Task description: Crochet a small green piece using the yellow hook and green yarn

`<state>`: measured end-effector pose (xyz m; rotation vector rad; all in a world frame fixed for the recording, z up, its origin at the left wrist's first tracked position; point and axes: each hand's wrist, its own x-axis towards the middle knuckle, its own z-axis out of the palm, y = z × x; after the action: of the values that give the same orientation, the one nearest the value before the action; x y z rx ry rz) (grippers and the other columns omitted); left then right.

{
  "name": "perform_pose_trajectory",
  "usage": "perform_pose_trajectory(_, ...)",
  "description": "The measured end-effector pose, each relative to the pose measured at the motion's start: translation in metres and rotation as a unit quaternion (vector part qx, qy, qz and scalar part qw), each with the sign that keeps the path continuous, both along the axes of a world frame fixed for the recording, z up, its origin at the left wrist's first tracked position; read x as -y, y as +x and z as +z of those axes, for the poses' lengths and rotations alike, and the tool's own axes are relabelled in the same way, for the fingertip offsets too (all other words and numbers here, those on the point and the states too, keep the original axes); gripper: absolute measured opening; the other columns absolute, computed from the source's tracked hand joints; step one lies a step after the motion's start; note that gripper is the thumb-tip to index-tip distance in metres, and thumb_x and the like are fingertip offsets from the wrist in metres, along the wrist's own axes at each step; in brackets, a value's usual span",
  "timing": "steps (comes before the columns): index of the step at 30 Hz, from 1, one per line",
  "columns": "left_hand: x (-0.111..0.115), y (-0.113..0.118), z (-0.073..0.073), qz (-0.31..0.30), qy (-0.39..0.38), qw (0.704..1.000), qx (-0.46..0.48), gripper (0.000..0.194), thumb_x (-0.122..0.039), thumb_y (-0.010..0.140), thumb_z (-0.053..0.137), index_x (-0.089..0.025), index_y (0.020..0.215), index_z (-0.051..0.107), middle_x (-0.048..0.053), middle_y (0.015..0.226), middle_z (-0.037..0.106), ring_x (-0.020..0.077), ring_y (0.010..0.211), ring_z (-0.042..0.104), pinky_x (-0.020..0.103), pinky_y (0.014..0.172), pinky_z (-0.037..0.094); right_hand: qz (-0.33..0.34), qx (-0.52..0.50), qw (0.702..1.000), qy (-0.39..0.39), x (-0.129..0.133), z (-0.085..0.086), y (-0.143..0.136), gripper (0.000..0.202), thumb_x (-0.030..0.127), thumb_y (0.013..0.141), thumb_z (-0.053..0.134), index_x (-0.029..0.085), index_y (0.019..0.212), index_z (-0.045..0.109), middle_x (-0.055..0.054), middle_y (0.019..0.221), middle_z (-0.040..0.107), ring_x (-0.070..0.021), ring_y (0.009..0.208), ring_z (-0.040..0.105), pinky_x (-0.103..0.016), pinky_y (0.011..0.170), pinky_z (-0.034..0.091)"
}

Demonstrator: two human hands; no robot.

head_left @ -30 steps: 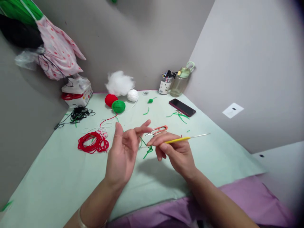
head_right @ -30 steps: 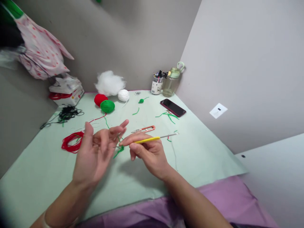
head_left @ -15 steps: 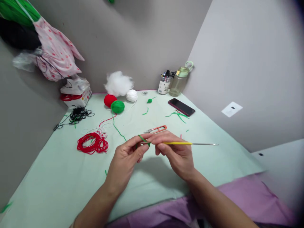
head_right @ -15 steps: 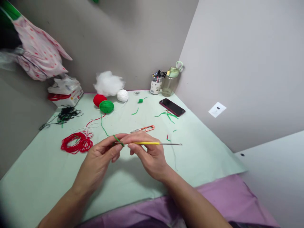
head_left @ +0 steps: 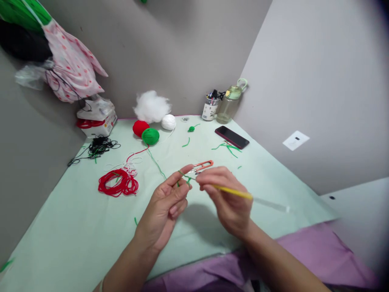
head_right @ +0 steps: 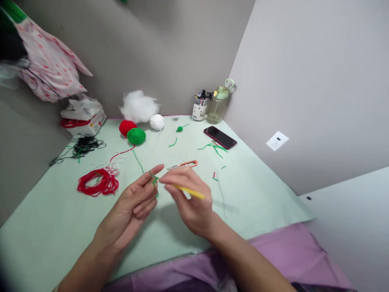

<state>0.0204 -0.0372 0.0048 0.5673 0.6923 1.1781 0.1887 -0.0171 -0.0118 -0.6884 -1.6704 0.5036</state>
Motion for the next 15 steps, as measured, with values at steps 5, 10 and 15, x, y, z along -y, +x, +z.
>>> perform_pose_trajectory(5,-0.0022,0.0005,-0.0031,0.042,0.014,0.999,-0.003,0.030,-0.017,0.082,0.087,-0.023,0.111,0.085,-0.006,0.073,0.054,-0.0034,0.045,0.026,0.011,0.044,0.027,0.126,-0.168,0.963,-0.170,-0.0116,0.0071,0.0024,0.016,0.031,0.101,0.068,0.026,0.097,0.082,-0.002,0.086,0.070,-0.0142,0.065,0.064,-0.033,0.065,0.054)
perform_pose_trajectory(10,0.0027,0.0077,-0.0013,0.038,0.005,0.999,-0.026,0.043,-0.017,0.080,0.089,-0.030,0.120,0.081,-0.005,0.079,0.059,-0.0025,0.047,0.033,0.010,0.043,0.027,0.113,-0.108,0.978,-0.140,-0.0068,0.0053,-0.0062,0.014,0.029,0.100,0.070,0.026,0.100,0.084,-0.005,0.086,0.073,-0.0187,0.079,0.065,-0.036,0.074,0.056)
perform_pose_trajectory(15,0.0022,0.0015,0.0021,0.002,-0.006,1.000,0.019,0.041,-0.014,0.081,0.087,-0.021,0.120,0.081,-0.006,0.073,0.053,-0.0028,0.045,0.025,0.011,0.043,0.028,0.085,-0.127,0.977,-0.147,-0.0099,0.0043,0.0005,0.014,0.033,0.098,0.071,0.025,0.095,0.083,-0.004,0.082,0.072,-0.0185,0.075,0.064,-0.035,0.069,0.056)
